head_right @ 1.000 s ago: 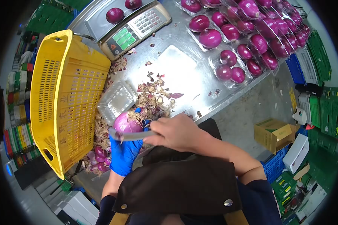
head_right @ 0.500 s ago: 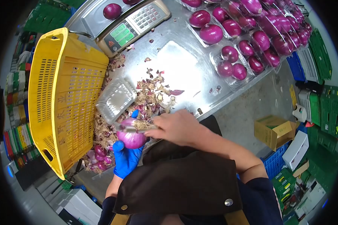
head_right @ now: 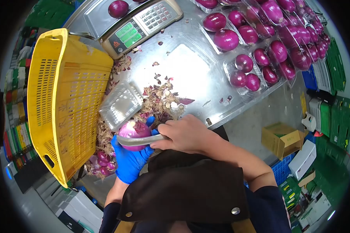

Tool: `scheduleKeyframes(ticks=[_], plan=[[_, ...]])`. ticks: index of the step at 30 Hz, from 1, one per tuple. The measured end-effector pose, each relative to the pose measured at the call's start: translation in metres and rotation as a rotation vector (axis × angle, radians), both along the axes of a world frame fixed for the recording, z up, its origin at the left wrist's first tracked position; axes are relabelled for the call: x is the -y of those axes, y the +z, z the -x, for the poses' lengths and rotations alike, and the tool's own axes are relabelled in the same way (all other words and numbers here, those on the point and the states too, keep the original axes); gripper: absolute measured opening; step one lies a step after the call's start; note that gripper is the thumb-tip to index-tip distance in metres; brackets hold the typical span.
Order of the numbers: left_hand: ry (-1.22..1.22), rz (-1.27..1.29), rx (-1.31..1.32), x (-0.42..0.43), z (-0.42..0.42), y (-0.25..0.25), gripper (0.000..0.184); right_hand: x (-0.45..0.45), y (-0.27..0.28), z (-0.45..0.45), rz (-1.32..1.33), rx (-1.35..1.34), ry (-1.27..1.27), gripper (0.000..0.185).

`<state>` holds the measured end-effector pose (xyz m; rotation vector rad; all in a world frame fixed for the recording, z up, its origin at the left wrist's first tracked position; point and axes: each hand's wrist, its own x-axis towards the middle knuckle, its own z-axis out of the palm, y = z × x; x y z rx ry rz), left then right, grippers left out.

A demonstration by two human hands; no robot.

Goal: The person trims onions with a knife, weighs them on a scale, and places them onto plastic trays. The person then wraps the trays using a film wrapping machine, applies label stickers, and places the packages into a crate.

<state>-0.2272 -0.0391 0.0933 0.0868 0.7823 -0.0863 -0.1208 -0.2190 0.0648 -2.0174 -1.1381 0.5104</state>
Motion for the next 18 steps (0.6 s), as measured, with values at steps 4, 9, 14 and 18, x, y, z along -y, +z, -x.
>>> scheduleKeyframes(ticks=[4, 9, 14, 18], plan=[[-0.045, 0.266, 0.088, -0.007, 0.008, -0.011, 0.074, 0.002, -0.017, -0.007, 0.056, 0.040, -0.014, 0.047], [-0.096, 0.249, 0.004, -0.011, 0.012, -0.017, 0.076, 0.001, -0.025, -0.008, 0.063, -0.088, 0.003, 0.048], [-0.020, -0.072, 0.074, -0.031, 0.007, -0.020, 0.102, 0.026, -0.080, 0.012, 0.231, -0.711, -0.066, 0.045], [-0.090, -0.327, 0.090, -0.044, -0.013, -0.039, 0.071, -0.017, -0.030, -0.028, 0.059, -0.752, -0.153, 0.034]])
